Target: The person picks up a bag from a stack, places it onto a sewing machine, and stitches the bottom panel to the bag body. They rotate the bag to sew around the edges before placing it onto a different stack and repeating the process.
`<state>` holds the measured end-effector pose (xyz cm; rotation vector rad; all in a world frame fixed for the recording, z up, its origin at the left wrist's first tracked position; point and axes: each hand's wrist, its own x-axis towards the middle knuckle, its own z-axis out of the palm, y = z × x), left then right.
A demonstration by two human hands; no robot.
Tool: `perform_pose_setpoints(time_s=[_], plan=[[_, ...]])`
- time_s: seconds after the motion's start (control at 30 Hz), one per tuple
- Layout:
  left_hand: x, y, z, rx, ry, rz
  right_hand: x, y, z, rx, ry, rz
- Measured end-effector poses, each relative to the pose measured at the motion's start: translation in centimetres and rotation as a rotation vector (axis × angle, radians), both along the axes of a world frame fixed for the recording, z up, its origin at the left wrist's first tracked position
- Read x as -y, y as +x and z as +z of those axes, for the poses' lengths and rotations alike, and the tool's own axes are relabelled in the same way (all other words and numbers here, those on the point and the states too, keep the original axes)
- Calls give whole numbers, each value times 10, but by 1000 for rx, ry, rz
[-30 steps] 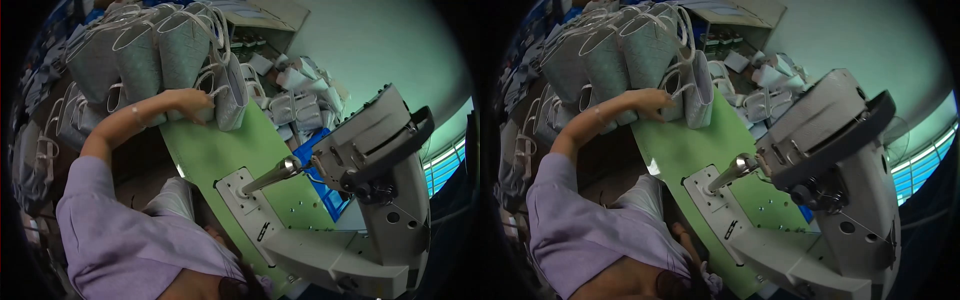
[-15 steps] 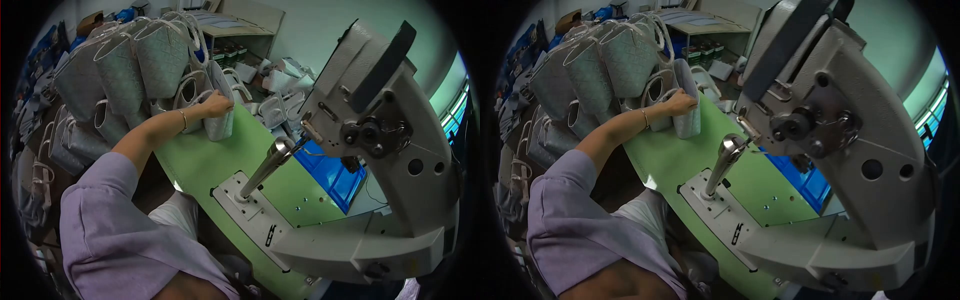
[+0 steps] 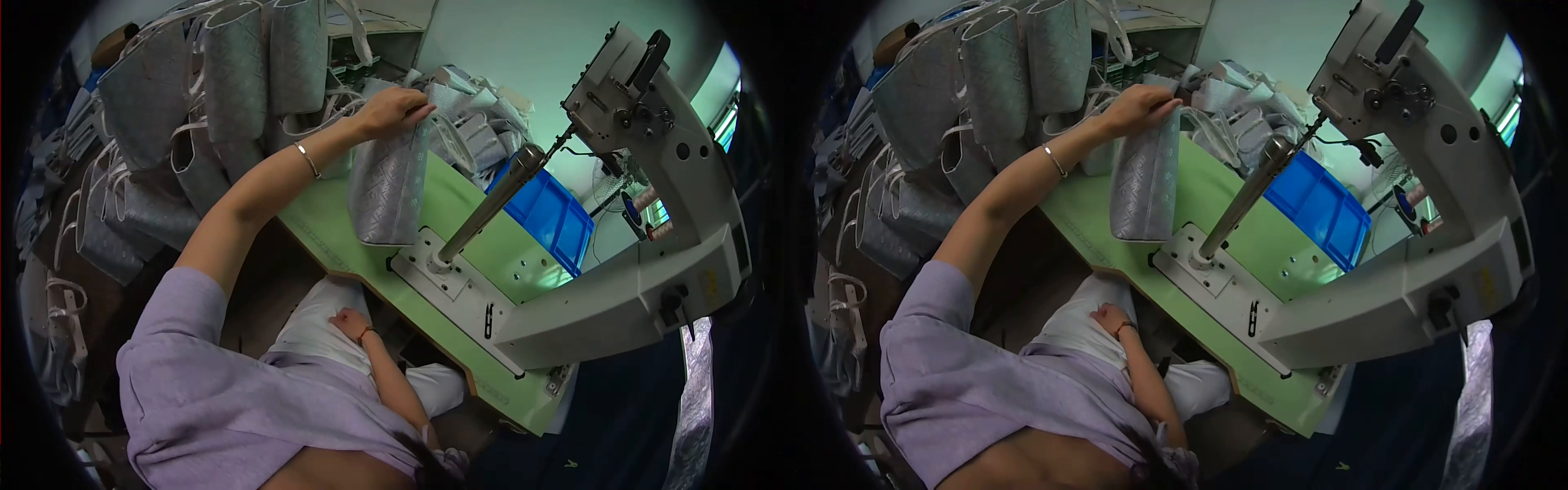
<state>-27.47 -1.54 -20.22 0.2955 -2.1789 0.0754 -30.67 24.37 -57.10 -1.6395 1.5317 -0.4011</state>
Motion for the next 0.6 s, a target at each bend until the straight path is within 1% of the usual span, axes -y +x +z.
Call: perform_pose_setpoints(time_s=[0.03,0.07,0.1,0.13,0.17,0.2,0.23,0.27,0.3,0.37,0.4,0.43,0.5,0.57,0.6], plan=[[-8,6,6,-6,-2,3,0,-2,0,54,9,64],[-14,13,12,-4,33,-46,-2,-2,1,106,23,129],[-20,16,18,0,60,-99,-7,2,6,99,17,129],[-25,19,25,-8,48,-104,-12,6,17,290,9,179],[-29,23,28,10,91,-157,-17,9,28,480,1,227],[-36,27,30,33,140,-211,-23,15,41,476,-5,220],[-46,32,33,34,140,-221,-30,23,55,323,-43,271],[-57,39,38,130,173,-214,-37,32,70,174,-80,318],[-66,43,40,229,200,-208,-44,27,89,98,-135,229],[-81,50,33,327,288,-293,-55,3,126,303,-152,178],[-83,51,27,309,355,-314,-66,-11,171,370,-190,139],[-82,54,28,310,347,-329,-76,-25,224,432,-228,99],[-81,61,26,356,317,-381,-81,-46,300,420,-453,-154],[-97,62,19,347,346,-362,-51,-43,340,177,-1025,-397],[-107,62,18,330,360,-332,-29,-46,351,1,-1211,-424]])
